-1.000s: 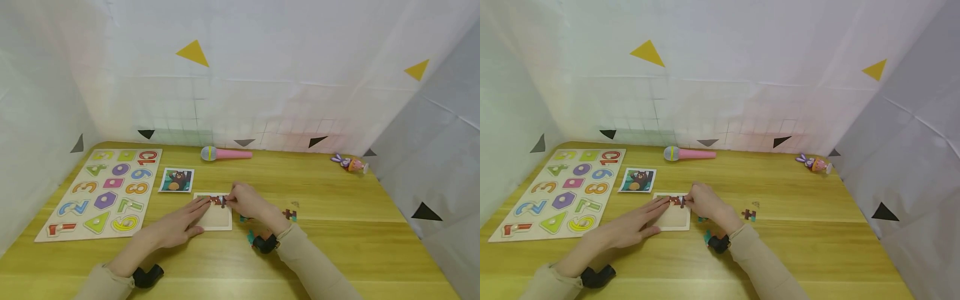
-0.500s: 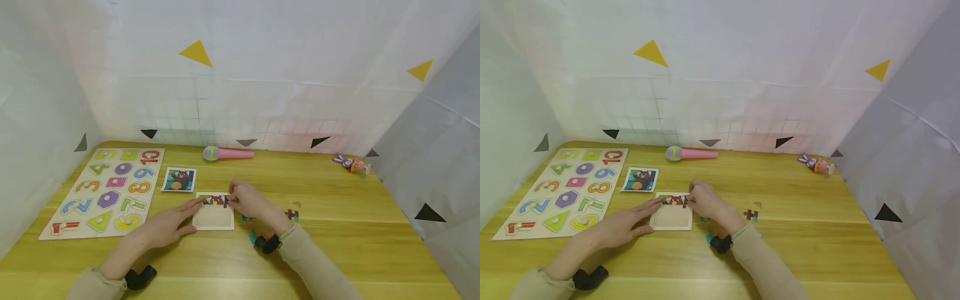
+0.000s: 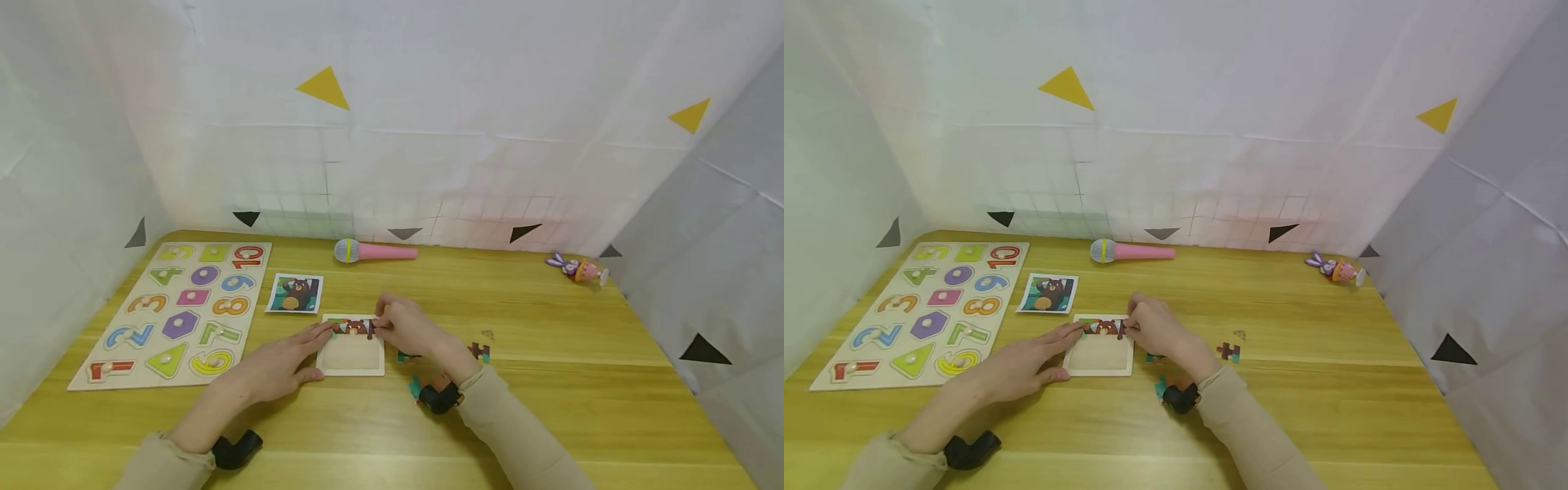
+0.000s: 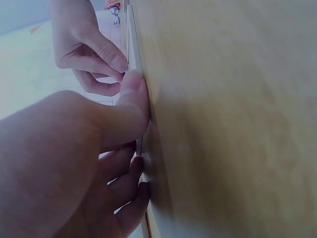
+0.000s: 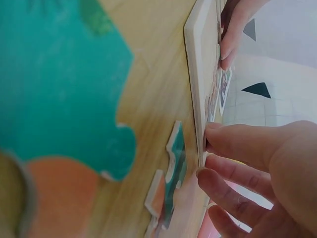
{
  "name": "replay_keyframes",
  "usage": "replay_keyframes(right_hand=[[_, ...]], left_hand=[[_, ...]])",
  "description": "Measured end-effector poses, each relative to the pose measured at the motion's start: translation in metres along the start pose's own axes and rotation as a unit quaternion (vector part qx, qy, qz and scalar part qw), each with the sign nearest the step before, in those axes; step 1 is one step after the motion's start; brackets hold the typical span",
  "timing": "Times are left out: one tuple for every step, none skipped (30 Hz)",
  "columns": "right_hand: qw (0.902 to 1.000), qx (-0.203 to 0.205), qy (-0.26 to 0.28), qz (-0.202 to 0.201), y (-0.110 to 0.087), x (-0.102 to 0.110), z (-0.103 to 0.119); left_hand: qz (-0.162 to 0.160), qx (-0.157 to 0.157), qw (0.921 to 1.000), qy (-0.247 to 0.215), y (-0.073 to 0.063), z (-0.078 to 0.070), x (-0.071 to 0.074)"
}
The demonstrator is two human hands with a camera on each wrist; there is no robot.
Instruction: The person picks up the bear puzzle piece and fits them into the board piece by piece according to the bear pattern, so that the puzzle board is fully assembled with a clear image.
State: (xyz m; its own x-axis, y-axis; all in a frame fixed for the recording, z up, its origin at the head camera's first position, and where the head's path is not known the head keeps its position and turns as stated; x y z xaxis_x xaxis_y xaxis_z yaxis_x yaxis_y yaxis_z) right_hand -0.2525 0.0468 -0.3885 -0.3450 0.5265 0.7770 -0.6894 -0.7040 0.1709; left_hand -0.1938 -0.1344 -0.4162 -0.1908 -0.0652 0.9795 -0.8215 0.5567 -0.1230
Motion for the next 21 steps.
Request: replay_keyframes(right_hand=[[1.0,-0.002,0.001,0.001,0.0,0.0,0.0],[1.0,-0.004,0.001,0.0,-0.001,0.001,0.0],[1.0,-0.006,0.003,0.0,-0.001,0.001,0.0],[1.0,-0.007,0.003,-0.001,-0.001,0.001,0.0],[1.0,-0.007,0.003,-0.002,-0.002,0.002,-0.001],[1.0,-0.008,0.003,-0.004,-0.002,0.002,-0.001],[0.9999,-0.011,0.003,-0.005,-0.002,0.002,-0.003],[0.9999,-0.014,0.003,-0.006,-0.002,0.002,-0.004],[0.9998,-0.018,0.003,-0.007,-0.002,0.001,-0.005],[0.9997,-0.022,0.003,-0.008,-0.002,0.001,-0.007],[0.9996,-0.026,0.005,-0.008,-0.002,0.001,-0.008],[0.9995,-0.031,0.007,-0.007,-0.002,0.001,-0.009],[0.9992,-0.038,0.01,-0.007,-0.002,0.001,-0.01],[0.999,-0.043,0.012,-0.006,-0.001,0.0,-0.011],[0.9987,-0.048,0.015,-0.006,-0.001,0.0,-0.011],[0.9984,-0.053,0.017,-0.005,-0.002,0.0,-0.011],[0.9982,-0.057,0.019,-0.004,-0.002,0.0,-0.012],[0.9979,-0.061,0.021,-0.004,-0.002,0.001,-0.012],[0.9978,-0.063,0.021,-0.004,-0.002,0.001,-0.013],[0.9977,-0.063,0.023,-0.005,-0.002,0.001,-0.013],[0.9977,-0.062,0.026,-0.007,-0.003,0.001,-0.014]], left_hand=[[0.0,0.0,1.0,0.0,0.0,0.0,0.0],[0.001,0.002,1.0,0.0,0.001,-0.001,0.0],[0.0,0.003,1.0,0.0,0.001,-0.001,-0.001],[0.0,0.004,1.0,0.0,0.001,-0.001,-0.001],[0.0,0.005,1.0,0.0,0.001,-0.001,-0.001],[0.0,0.006,1.0,0.001,0.001,-0.001,-0.001],[-0.001,0.004,1.0,0.001,0.001,-0.001,-0.001],[-0.001,0.004,1.0,0.002,0.001,-0.001,-0.001],[-0.003,0.002,1.0,0.002,0.001,-0.001,-0.001],[-0.004,0.001,1.0,0.002,0.001,-0.001,-0.001],[-0.005,-0.001,1.0,0.002,0.001,-0.001,-0.001],[-0.006,-0.003,1.0,0.002,0.001,-0.001,-0.001],[-0.007,-0.005,1.0,0.003,0.001,-0.001,-0.001],[-0.007,-0.005,1.0,0.003,0.001,-0.001,-0.001],[-0.007,-0.004,1.0,0.003,0.001,-0.001,0.0],[-0.007,-0.004,1.0,0.004,0.001,-0.001,0.0],[-0.007,-0.004,1.0,0.004,0.001,-0.001,0.0],[-0.007,-0.004,1.0,0.004,0.001,-0.001,0.0],[-0.007,-0.004,1.0,0.004,0.001,-0.001,0.0],[-0.007,-0.005,1.0,0.004,0.001,-0.001,0.0],[-0.007,-0.005,1.0,0.003,0.001,-0.001,0.0]])
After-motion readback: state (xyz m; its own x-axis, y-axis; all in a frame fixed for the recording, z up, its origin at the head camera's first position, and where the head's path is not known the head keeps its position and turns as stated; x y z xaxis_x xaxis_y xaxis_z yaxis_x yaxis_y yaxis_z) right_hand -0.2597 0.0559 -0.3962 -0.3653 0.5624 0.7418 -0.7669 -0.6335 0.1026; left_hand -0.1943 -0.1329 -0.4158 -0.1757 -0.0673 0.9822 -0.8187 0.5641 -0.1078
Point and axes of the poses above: each hand's wrist, its own y-axis towards the middle knuckle, its own x-axis out of the back of the hand, z = x × y, the point moved 7 cm from there along y, towards the middle knuckle, and after that the axes turned 15 degrees about y, right-handed, at the moved point
